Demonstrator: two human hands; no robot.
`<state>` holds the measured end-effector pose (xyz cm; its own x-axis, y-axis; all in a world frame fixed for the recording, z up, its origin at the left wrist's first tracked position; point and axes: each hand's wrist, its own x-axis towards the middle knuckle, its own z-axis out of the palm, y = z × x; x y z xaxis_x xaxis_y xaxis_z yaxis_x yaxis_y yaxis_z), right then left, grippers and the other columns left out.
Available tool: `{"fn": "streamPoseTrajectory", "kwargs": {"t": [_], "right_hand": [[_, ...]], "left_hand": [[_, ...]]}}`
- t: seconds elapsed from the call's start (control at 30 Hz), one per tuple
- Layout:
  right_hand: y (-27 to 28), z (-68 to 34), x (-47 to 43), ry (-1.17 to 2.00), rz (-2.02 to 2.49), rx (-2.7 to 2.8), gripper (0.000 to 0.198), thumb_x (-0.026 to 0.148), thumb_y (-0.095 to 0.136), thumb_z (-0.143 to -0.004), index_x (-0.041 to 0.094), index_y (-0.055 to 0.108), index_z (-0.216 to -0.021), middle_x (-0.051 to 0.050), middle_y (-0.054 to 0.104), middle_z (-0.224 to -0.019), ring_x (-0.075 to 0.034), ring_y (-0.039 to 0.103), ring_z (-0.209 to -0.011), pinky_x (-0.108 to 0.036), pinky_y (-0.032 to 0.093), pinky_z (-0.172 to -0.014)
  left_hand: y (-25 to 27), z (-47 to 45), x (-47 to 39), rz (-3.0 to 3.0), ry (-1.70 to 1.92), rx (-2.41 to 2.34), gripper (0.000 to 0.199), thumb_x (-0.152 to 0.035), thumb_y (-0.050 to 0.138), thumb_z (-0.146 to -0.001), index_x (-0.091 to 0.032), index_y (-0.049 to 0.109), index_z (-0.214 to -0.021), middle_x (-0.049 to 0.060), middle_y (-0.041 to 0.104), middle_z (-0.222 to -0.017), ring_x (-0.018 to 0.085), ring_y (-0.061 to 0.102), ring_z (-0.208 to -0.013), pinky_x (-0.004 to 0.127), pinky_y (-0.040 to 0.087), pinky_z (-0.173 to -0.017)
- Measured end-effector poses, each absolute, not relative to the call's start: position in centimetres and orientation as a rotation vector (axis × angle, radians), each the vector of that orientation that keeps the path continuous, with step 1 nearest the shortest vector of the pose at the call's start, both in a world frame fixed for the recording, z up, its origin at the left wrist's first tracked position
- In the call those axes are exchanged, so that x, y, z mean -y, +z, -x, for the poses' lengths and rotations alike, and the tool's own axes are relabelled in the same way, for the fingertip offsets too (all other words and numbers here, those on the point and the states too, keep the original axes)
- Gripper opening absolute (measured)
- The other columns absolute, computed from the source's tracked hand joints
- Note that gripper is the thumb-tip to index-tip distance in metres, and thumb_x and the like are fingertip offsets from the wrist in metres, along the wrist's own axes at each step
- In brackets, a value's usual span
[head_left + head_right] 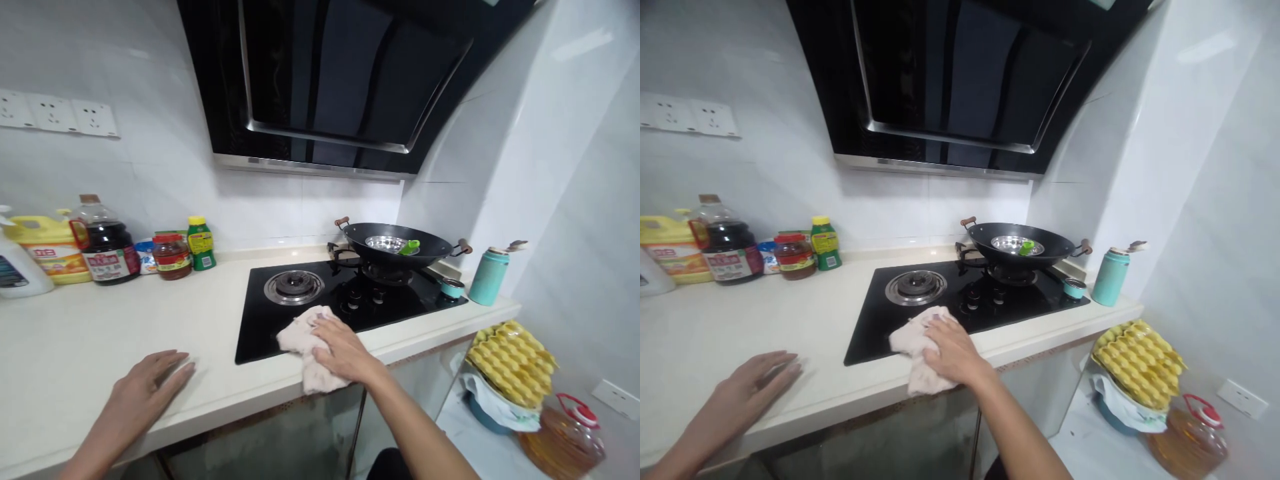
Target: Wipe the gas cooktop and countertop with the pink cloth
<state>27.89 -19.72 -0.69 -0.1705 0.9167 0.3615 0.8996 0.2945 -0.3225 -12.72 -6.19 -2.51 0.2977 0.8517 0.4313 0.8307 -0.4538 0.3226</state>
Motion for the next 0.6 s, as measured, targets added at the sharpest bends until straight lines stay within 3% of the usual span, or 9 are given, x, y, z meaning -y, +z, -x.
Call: {"fn": "streamPoseTrajectory", "kwargs": {"t": [0.3,0.6], "right_hand": [[-3.9,-42.7,24.9,-0.427,2.028,1.835,0.047,0.036,0.040,-0.098,0.017,0.061,-0.134,-0.012,0.053,-0.149,-0.025,0.041,-0.143,-0.045,0.026,-0.121],[-4.2,-53.6,22.8,-0.369,2.350,1.630,0.058,0.039,0.041,-0.095,0.018,0.048,-0.149,-0.013,0.041,-0.158,-0.027,0.031,-0.149,-0.046,0.024,-0.120]], "left_hand": [[-2.3,12.4,5.7,-2.503,0.758,-1.690,0.057,-0.069,0.048,-0.079,-0.026,0.078,-0.102,0.007,0.076,-0.119,0.032,0.068,-0.114,0.047,0.052,-0.103],[-3.3,12.7,4.5,-2.439,0.760,-1.716,0.051,-0.070,0.046,-0.076,-0.034,0.077,-0.094,0.001,0.078,-0.113,0.032,0.068,-0.113,0.047,0.049,-0.106]]}}
